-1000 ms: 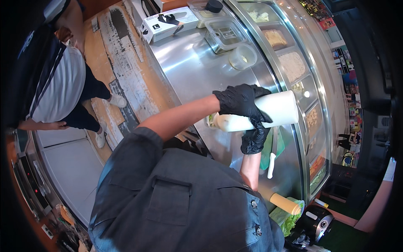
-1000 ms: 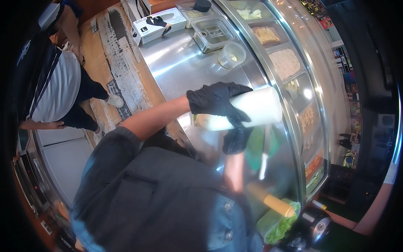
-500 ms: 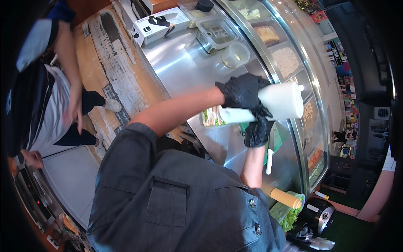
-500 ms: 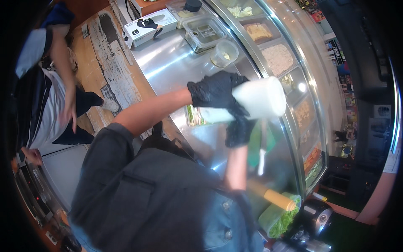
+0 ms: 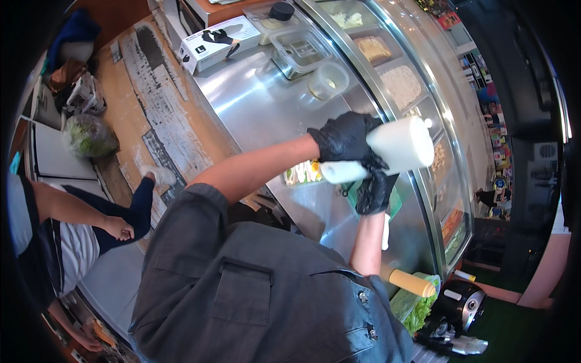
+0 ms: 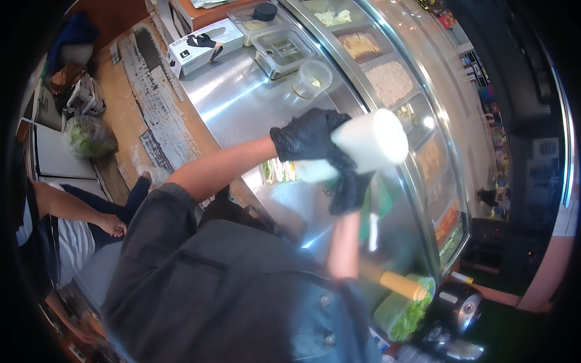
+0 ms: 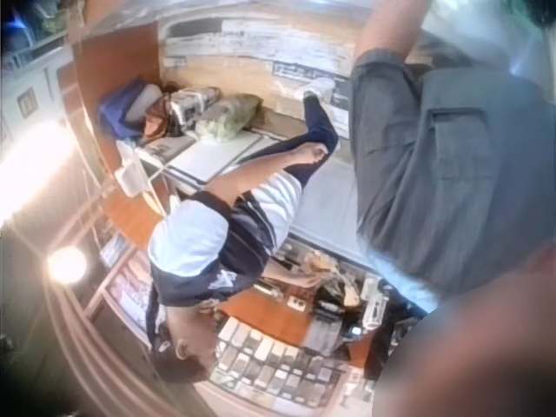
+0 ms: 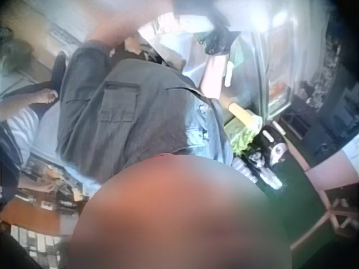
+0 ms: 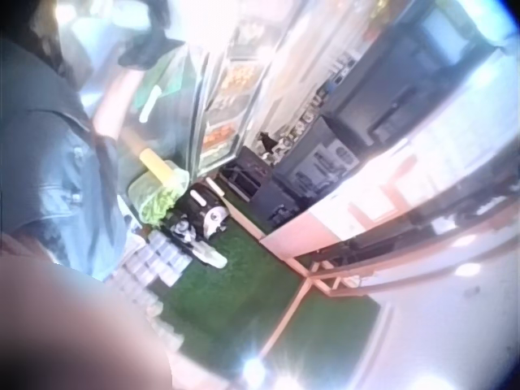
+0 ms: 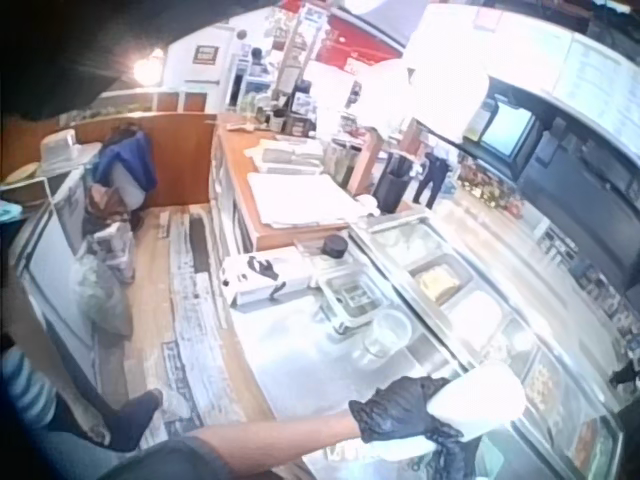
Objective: The person slices a mango on a cutting board, places the pieces into a container with lettuce, adds sauces from squeeze bottles, scoops a creamy topping, and wraps the finished item in paper. The wrapped food is placed on the counter.
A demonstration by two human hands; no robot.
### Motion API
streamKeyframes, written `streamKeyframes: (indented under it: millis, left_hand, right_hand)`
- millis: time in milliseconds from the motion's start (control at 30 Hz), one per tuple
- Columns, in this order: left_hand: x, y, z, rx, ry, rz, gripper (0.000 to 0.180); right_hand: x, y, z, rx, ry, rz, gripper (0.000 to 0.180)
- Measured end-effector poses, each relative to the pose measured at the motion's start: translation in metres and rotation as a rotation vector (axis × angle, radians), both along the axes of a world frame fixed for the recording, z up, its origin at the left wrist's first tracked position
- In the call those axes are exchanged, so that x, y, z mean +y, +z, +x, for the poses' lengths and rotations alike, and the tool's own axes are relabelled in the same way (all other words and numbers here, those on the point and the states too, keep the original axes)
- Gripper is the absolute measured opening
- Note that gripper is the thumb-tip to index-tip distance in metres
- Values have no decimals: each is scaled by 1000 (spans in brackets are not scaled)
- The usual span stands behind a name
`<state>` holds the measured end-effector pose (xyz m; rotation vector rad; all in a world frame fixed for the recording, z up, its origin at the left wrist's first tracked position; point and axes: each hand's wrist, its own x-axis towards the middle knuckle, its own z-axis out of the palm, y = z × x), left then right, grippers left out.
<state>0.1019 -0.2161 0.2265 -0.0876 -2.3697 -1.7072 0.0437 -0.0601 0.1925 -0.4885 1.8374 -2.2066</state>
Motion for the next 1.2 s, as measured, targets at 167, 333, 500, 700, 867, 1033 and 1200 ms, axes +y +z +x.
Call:
streamKeyframes:
  millis: [167, 333, 500, 700, 867, 1033, 1200]
  left_hand:
    - [-12, 14, -25, 103, 54, -140, 67]
    - [14, 16, -13, 4, -16, -22, 68]
    - [3, 25, -38, 208, 40, -106, 64]
    - [26, 13, -33, 165, -8, -28, 64]
    - [9, 22, -34, 279, 8, 81, 63]
    - [17, 27, -7, 120, 71, -229, 65]
    - [33, 51, -8, 65, -29, 185, 74]
  right_hand:
    - [-10, 13, -5, 6, -37, -153, 54]
    - [6, 32, 6, 27, -59, -19, 62]
    - [2, 32, -13, 70, -108, -162, 56]
    - [29, 26, -16, 119, -37, -35, 64]
    - [8, 21, -21, 48, -59, -134, 51]
    - [13, 31, 5, 12, 91, -114, 54]
    - [12, 33, 3, 23, -77, -174, 49]
